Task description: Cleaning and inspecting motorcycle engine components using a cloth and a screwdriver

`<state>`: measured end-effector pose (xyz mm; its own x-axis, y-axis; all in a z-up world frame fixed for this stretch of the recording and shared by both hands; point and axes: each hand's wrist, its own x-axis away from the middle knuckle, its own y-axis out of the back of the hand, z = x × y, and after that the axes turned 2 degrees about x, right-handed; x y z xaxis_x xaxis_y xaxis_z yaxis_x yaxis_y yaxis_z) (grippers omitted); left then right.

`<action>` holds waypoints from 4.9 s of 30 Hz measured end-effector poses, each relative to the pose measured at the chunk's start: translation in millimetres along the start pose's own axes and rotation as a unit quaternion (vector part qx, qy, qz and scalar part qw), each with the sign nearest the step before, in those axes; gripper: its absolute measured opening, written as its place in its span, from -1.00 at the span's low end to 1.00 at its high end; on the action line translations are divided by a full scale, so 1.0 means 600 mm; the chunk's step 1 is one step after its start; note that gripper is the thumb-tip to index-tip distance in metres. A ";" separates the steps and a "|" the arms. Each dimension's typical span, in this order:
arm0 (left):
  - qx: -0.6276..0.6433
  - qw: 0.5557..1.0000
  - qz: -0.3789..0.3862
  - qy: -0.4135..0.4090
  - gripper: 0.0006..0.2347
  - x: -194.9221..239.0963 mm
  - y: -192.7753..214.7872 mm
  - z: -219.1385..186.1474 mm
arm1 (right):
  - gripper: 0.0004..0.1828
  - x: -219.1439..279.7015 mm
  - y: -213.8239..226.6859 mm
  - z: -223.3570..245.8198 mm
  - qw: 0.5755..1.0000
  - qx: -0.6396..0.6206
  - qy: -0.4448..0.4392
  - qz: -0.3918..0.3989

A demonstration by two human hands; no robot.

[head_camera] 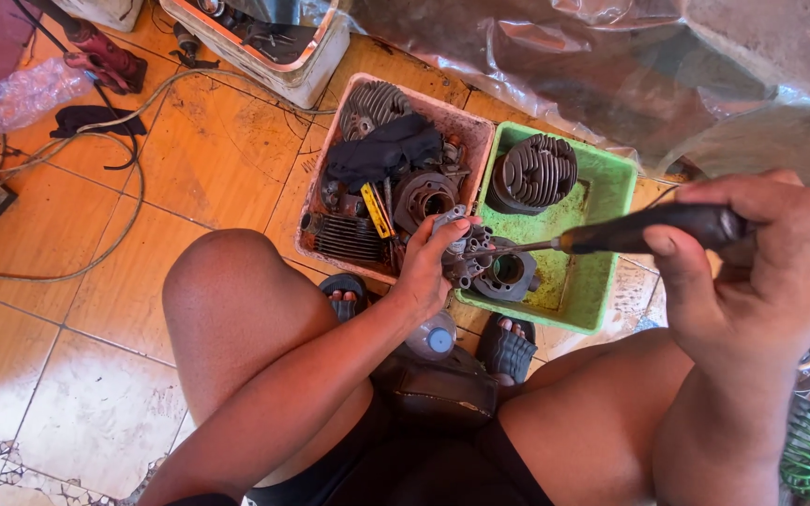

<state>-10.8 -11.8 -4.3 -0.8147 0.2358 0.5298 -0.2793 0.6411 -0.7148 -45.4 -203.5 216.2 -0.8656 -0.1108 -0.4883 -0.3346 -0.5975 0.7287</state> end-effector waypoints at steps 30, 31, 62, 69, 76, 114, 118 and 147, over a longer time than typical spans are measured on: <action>-0.208 0.972 -0.108 -0.002 -0.73 -0.025 0.056 -0.021 | -0.31 -0.014 -0.017 -0.077 0.893 0.399 -0.033 0.206; -0.208 0.972 -0.108 -0.001 -0.73 -0.021 0.052 -0.025 | -0.31 -0.028 -0.010 -0.063 0.892 0.400 -0.035 0.206; -0.241 0.954 -0.173 0.039 -0.63 -0.004 0.035 -0.096 | -0.52 -0.049 -0.021 -0.088 0.945 -0.014 -0.029 0.327; -0.255 0.948 -0.181 0.057 -0.63 -0.004 0.044 -0.083 | -0.48 -0.038 -0.049 -0.106 0.940 0.199 -0.126 0.246; -0.215 0.949 -0.209 0.100 -0.61 0.008 0.002 -0.127 | -0.69 -0.039 -0.058 -0.106 0.969 -0.009 0.128 0.210; -0.383 0.918 -0.097 -0.042 -0.70 -0.055 0.127 -0.082 | -0.78 0.116 -0.066 0.013 0.895 0.103 -0.360 0.244; -0.385 0.912 -0.113 -0.090 -0.71 -0.051 0.116 -0.094 | -0.63 0.106 -0.070 -0.056 0.851 -0.064 -0.431 0.292; -0.316 0.941 -0.054 -0.108 -0.71 0.094 -0.114 -0.361 | -0.34 0.029 0.058 0.024 0.967 0.164 -0.091 0.173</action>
<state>72.1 115.8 173.2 -0.9024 0.0343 0.4295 -0.0640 0.9751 -0.2123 -77.5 -214.8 239.8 -0.9880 -0.1003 -0.1171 -0.0874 -0.2614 0.9613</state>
